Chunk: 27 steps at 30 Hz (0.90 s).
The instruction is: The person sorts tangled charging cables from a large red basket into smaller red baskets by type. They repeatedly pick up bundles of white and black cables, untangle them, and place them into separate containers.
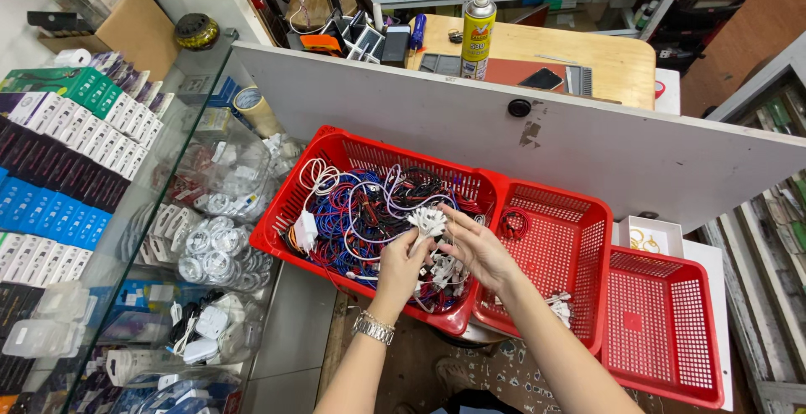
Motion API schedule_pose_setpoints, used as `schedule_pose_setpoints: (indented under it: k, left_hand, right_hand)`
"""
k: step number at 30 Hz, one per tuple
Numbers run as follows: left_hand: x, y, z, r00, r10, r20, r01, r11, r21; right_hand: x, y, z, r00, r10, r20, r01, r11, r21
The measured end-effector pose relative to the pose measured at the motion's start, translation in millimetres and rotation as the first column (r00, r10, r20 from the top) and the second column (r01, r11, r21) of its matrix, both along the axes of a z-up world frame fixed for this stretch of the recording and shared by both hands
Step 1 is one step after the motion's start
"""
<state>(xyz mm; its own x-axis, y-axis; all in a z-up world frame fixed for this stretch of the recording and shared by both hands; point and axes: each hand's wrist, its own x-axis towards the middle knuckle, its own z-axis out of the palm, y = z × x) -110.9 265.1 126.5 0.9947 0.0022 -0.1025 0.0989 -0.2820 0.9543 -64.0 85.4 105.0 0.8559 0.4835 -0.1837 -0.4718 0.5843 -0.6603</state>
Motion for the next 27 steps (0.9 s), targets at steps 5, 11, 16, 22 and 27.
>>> schedule_pose_setpoints:
  k: [5, 11, 16, 22, 27]
  left_hand:
    - [-3.8, -7.3, 1.0, 0.928, -0.2, 0.316, 0.055, 0.909, 0.413]
    - [7.7, -11.9, -12.2, 0.899, -0.401, 0.176, 0.238, 0.784, 0.573]
    - [25.0, -23.5, -24.3, 0.964, -0.195, -0.181, 0.143, 0.954, -0.265]
    - [39.0, -47.8, -44.9, 0.927, -0.183, -0.328, -0.198, 0.506, -0.84]
    - [46.5, -94.5, -65.8, 0.957, -0.058, -0.285, -0.246, 0.358, -0.901]
  right_hand:
    - [11.3, -6.8, 14.6, 0.962, 0.218, 0.167, -0.11, 0.864, -0.491]
    - [14.6, -9.8, 9.4, 0.924, 0.338, 0.18, -0.119, 0.701, -0.703]
    - [38.1, -50.2, 32.5, 0.926, 0.069, 0.372, 0.256, 0.609, -0.751]
    - [2.6, -71.9, 44.1, 0.913, 0.278, 0.298, 0.057, 0.637, -0.769]
    - [-21.5, -52.4, 14.2, 0.905, 0.285, 0.315, 0.104, 0.571, -0.815]
